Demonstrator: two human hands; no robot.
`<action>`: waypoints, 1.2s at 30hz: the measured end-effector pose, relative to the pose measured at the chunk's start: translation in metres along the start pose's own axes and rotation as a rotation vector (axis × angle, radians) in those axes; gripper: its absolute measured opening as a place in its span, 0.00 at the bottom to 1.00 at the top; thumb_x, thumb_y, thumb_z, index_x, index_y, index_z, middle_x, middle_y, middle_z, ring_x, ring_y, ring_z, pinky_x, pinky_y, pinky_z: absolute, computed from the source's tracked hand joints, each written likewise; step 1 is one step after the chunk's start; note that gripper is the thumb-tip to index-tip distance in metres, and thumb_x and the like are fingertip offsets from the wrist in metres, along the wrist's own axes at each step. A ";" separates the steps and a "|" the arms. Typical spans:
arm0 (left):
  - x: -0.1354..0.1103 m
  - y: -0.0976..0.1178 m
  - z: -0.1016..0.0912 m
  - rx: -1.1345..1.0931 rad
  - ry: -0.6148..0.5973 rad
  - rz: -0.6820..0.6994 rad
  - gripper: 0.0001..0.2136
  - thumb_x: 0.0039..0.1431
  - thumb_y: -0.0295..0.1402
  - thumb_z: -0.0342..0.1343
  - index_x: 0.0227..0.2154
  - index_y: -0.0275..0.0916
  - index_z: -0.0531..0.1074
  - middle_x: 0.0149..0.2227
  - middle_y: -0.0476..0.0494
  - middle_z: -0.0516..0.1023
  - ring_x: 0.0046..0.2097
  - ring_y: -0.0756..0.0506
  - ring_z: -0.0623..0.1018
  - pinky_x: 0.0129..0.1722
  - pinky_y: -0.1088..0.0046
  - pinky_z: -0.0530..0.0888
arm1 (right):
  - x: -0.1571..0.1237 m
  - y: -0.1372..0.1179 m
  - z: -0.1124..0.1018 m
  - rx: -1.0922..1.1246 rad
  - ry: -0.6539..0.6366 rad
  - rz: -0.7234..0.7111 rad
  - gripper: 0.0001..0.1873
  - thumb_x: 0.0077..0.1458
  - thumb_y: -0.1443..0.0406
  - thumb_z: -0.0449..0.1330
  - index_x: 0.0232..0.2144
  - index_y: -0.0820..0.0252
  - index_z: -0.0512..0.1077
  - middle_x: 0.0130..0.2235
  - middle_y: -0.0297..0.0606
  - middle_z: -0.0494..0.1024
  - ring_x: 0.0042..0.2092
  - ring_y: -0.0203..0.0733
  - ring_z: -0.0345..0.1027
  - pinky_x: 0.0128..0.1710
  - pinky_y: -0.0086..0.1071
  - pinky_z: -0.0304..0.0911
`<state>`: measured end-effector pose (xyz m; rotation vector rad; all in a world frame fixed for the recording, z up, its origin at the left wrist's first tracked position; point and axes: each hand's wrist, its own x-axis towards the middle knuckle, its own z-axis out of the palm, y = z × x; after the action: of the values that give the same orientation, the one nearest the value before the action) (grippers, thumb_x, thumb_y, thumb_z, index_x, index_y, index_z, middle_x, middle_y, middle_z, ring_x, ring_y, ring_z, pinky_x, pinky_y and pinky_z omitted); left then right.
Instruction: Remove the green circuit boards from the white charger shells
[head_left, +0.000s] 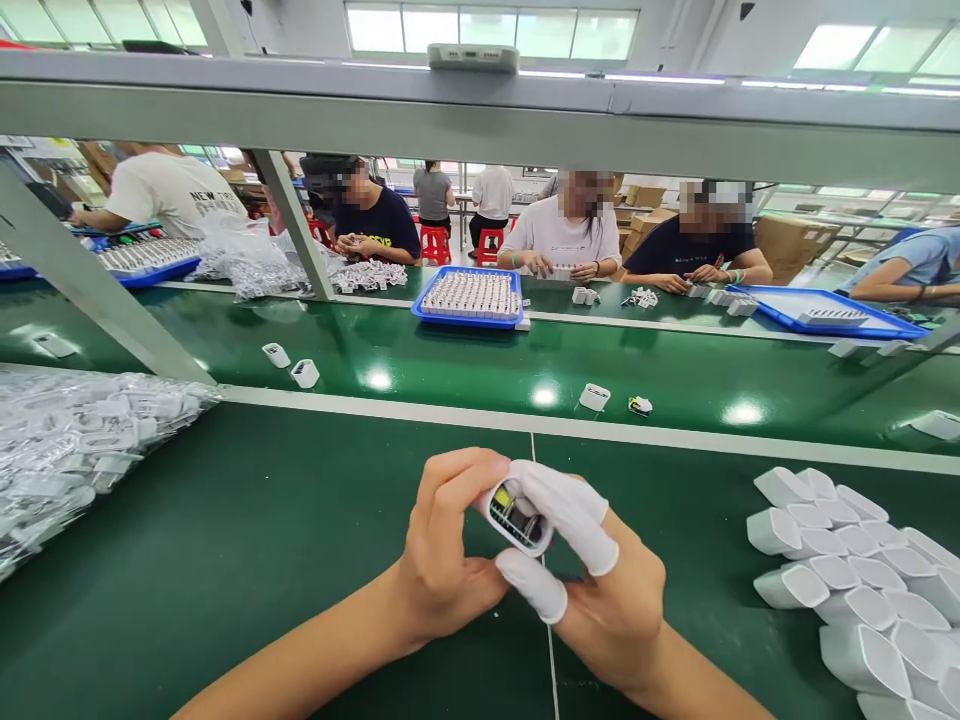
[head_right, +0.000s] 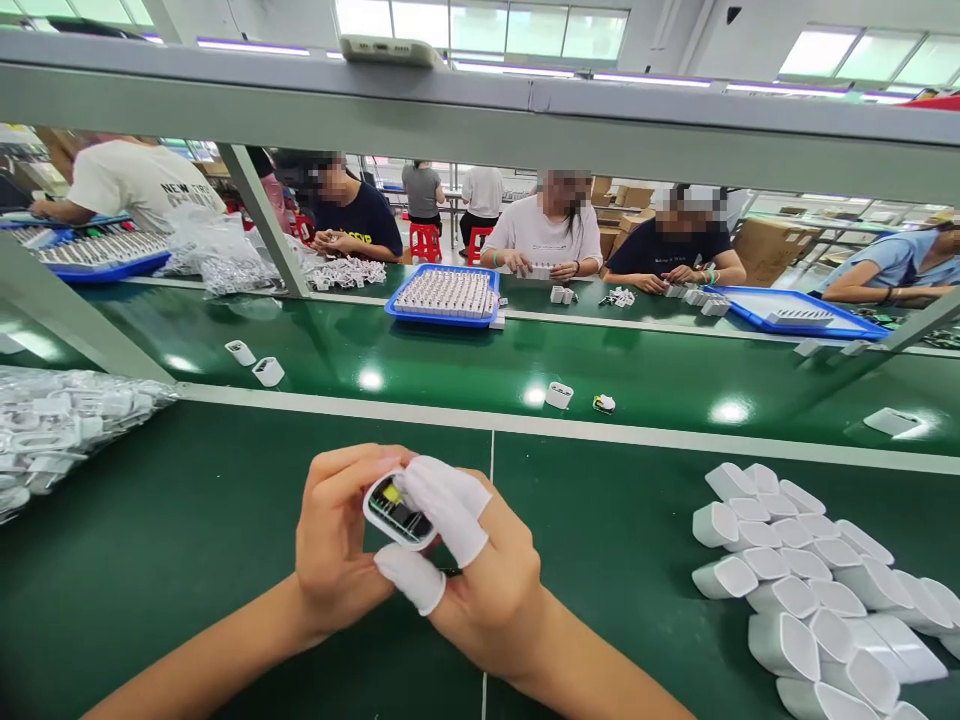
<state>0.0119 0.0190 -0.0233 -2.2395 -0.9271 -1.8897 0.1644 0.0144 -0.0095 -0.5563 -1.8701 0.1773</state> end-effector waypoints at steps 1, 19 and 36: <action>-0.003 0.000 0.002 0.004 0.014 -0.006 0.25 0.56 0.28 0.60 0.56 0.37 0.62 0.45 0.39 0.68 0.43 0.45 0.74 0.38 0.70 0.79 | -0.002 0.000 0.003 -0.008 0.024 -0.028 0.28 0.56 0.71 0.62 0.59 0.59 0.67 0.49 0.48 0.79 0.48 0.49 0.76 0.44 0.39 0.77; -0.007 0.008 0.008 0.056 0.008 0.008 0.22 0.56 0.22 0.54 0.54 0.34 0.60 0.41 0.41 0.63 0.42 0.46 0.70 0.36 0.71 0.76 | -0.003 0.009 0.006 -0.035 -0.042 -0.165 0.27 0.59 0.73 0.56 0.61 0.62 0.63 0.48 0.51 0.78 0.47 0.50 0.75 0.40 0.41 0.77; -0.012 0.009 0.014 0.008 0.131 -0.060 0.23 0.52 0.22 0.59 0.51 0.38 0.63 0.41 0.44 0.63 0.42 0.47 0.72 0.37 0.71 0.75 | -0.009 0.008 0.012 0.017 0.002 -0.103 0.24 0.58 0.73 0.59 0.57 0.61 0.67 0.48 0.52 0.79 0.51 0.49 0.75 0.46 0.38 0.77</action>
<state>0.0278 0.0134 -0.0345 -2.0767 -0.9901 -2.0261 0.1578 0.0187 -0.0247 -0.4473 -1.8882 0.1250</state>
